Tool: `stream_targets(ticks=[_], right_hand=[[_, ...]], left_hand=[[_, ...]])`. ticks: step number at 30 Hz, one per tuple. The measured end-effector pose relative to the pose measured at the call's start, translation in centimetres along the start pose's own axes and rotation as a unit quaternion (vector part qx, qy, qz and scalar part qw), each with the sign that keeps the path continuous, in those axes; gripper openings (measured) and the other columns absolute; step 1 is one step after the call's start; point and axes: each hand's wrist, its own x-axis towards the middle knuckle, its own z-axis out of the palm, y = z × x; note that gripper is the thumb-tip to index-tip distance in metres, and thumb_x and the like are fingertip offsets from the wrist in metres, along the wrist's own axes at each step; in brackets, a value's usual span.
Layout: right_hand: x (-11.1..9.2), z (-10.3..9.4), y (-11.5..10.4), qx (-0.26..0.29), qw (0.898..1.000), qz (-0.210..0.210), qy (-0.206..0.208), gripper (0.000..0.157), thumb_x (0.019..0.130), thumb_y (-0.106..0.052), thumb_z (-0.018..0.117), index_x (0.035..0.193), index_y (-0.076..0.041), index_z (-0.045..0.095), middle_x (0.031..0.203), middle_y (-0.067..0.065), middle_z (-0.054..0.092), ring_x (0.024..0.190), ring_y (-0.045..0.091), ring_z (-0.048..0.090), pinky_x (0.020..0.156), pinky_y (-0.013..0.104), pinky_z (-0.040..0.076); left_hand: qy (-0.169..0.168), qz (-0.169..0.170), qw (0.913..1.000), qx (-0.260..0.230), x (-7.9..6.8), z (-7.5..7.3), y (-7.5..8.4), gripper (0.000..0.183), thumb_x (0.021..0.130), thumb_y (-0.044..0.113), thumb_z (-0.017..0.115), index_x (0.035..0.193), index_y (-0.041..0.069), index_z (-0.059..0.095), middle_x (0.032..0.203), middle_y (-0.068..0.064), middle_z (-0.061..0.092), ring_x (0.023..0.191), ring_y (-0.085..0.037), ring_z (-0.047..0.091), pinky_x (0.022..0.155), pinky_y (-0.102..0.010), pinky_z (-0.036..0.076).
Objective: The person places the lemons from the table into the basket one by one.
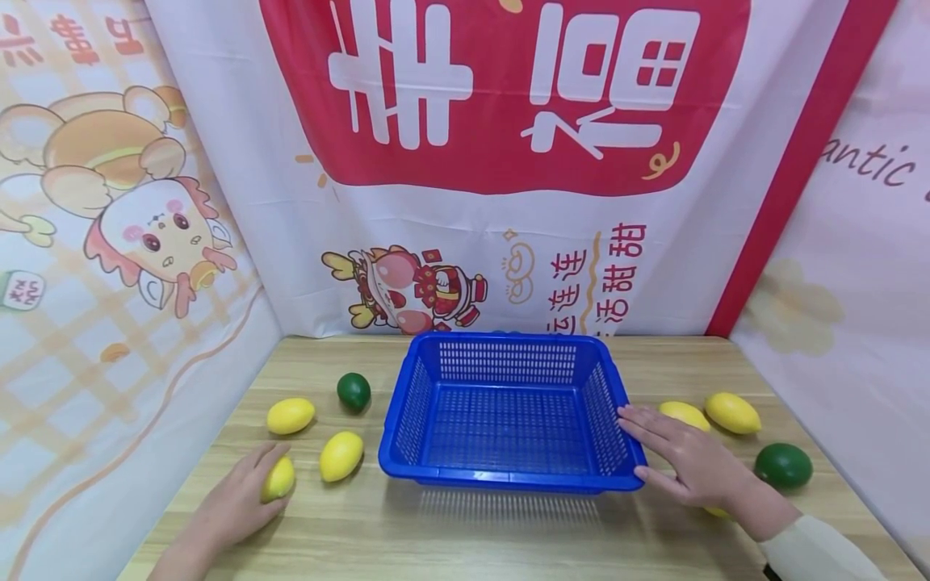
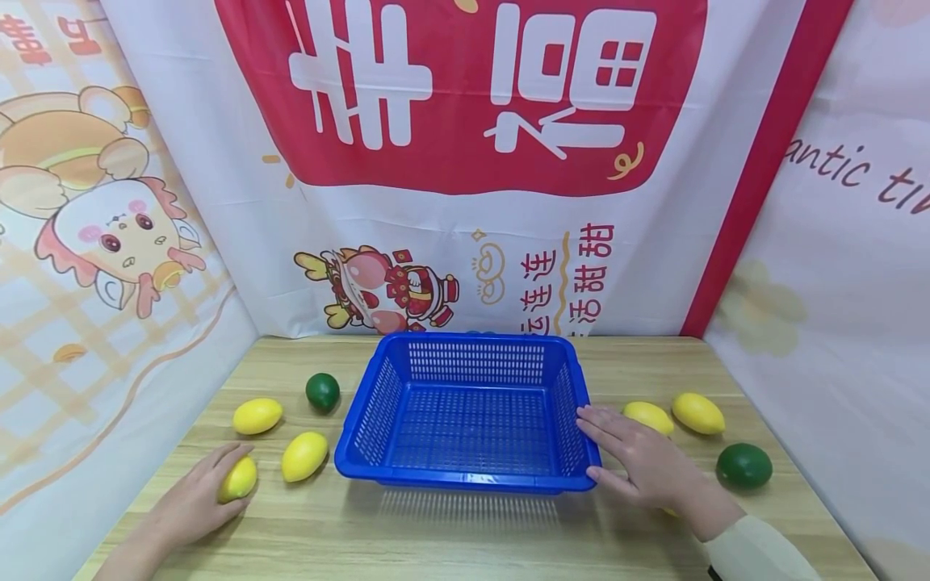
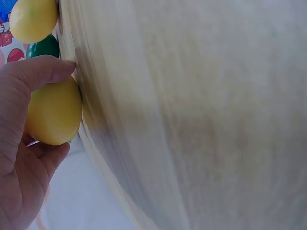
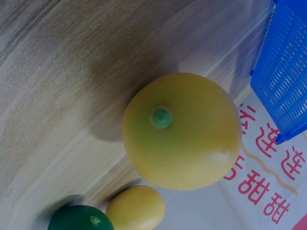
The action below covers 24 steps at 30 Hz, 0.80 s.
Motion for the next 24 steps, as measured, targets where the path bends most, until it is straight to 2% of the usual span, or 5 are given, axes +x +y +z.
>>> stream_targets(ticks=[17, 20, 24], right_hand=[[0.02, 0.01, 0.02, -0.002, 1.0, 0.001, 0.002, 0.059, 0.086, -0.038, 0.07, 0.135, -0.007, 0.058, 0.141, 0.006, 0.053, 0.126, 0.027, 0.051, 0.11, 0.011, 0.01], [0.03, 0.03, 0.03, -0.001, 1.0, 0.0, 0.003, 0.059, 0.086, -0.038, 0.07, 0.135, -0.007, 0.058, 0.141, 0.007, 0.053, 0.126, 0.028, 0.051, 0.11, 0.011, 0.01], [-0.03, 0.05, 0.02, 0.0, 1.0, 0.0, 0.002, 0.059, 0.087, -0.038, 0.069, 0.136, -0.007, 0.057, 0.141, 0.007, 0.052, 0.127, 0.027, 0.05, 0.111, 0.012, 0.01]], left_hand=[[-0.009, -0.004, 0.9999, 0.008, 0.25, 0.0, 0.06, 0.074, 0.071, 0.014, 0.082, 0.135, -0.003, 0.049, 0.133, -0.031, 0.046, 0.118, -0.05, 0.046, 0.092, -0.065, 0.043], [0.001, 0.0, 0.9999, 0.014, 0.2, -0.05, 0.13, 0.075, 0.069, 0.014, 0.083, 0.135, -0.002, 0.049, 0.132, -0.031, 0.046, 0.117, -0.05, 0.047, 0.091, -0.065, 0.043], [0.04, 0.024, 0.9986, 0.023, 0.15, -0.14, 0.21, 0.076, 0.065, 0.013, 0.083, 0.132, -0.002, 0.051, 0.129, -0.031, 0.049, 0.113, -0.049, 0.05, 0.087, -0.064, 0.046]])
